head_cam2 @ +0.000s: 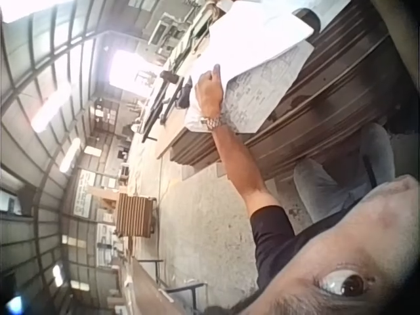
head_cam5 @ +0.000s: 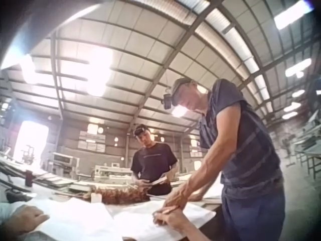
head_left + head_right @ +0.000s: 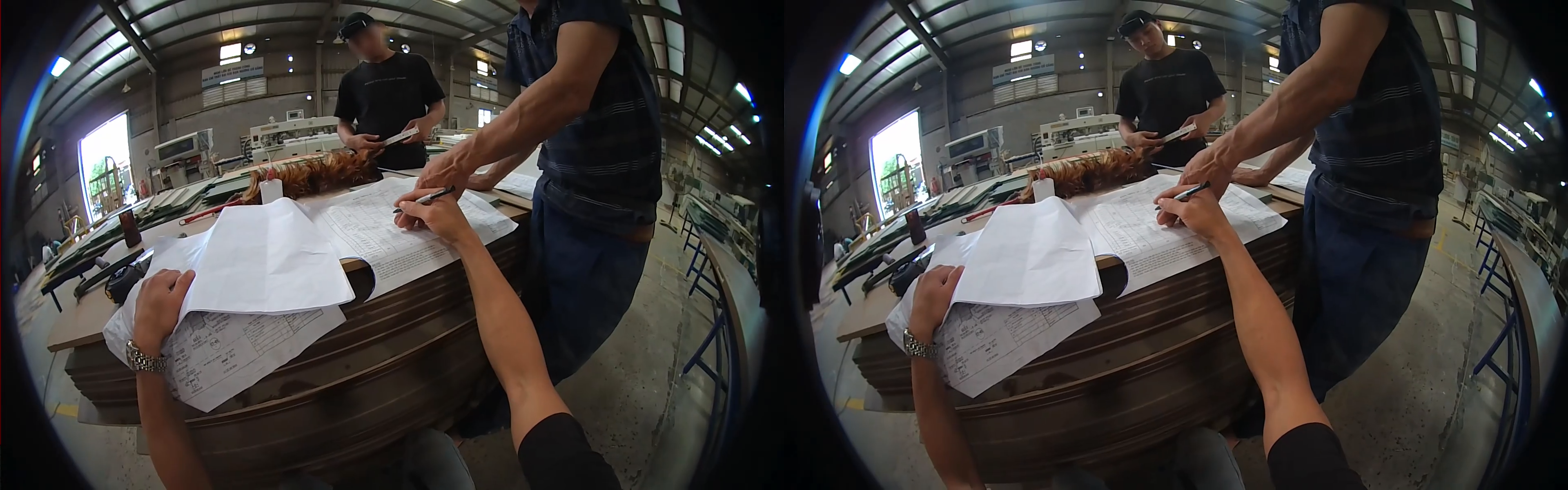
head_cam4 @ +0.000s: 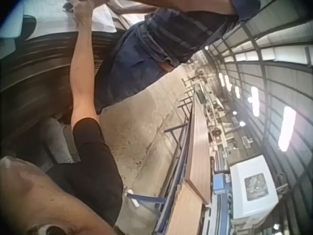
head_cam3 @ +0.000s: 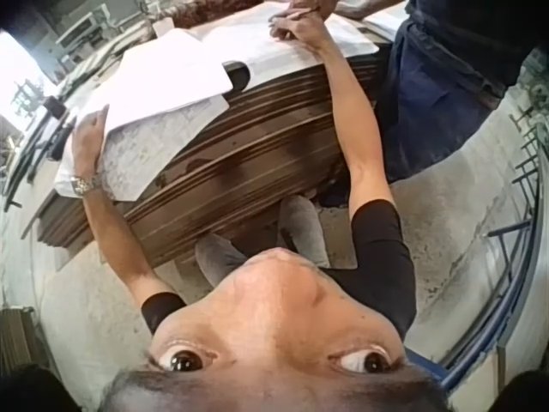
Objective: Inspecting technical drawings and checklists on a workbench in a factory.
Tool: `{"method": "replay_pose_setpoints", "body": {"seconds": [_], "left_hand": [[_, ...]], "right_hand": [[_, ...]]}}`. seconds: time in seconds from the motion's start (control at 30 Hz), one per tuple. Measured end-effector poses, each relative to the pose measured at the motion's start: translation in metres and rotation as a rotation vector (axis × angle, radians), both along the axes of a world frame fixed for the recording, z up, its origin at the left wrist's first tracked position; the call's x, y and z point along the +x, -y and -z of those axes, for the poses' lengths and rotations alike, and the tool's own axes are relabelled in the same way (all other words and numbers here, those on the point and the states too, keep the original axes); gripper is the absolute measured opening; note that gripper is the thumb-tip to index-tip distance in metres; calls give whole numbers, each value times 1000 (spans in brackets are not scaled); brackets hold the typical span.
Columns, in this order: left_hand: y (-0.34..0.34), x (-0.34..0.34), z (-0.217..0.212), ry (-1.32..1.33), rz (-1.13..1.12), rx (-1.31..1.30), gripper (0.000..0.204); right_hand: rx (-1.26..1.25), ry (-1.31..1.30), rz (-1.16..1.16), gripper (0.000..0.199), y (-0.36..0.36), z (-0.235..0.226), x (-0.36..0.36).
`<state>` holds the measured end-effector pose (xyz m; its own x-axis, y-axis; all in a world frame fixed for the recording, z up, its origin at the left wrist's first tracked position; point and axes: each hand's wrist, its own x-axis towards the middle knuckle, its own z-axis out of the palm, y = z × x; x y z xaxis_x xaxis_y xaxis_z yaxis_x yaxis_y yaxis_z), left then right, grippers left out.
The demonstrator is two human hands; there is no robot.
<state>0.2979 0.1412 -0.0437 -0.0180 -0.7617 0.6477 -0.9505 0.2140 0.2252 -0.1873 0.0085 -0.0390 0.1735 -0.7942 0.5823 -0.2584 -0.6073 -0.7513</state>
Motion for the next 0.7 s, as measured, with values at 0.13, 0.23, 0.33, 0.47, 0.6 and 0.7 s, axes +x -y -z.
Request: {"method": "replay_pose_setpoints", "body": {"seconds": [0.13, 0.23, 0.33, 0.47, 0.6, 0.7], "left_hand": [[4, 3, 4, 6, 2, -10, 39], [8, 7, 8, 9, 45, -76, 41], [11, 11, 10, -3, 70, -68, 40], [12, 14, 9, 9, 103, -65, 39], [11, 12, 8, 5, 41, -17, 41], [10, 9, 6, -18, 21, 1, 43]], "right_hand": [[4, -3, -11, 26, 2, 1, 1], [27, 0, 15, 25, 5, 2, 1], [12, -36, 14, 24, 8, 3, 0], [34, -13, -2, 24, 8, 1, 0], [41, -25, 3, 25, 5, 0, 2], [41, -36, 47, 28, 5, 1, 2]]}}
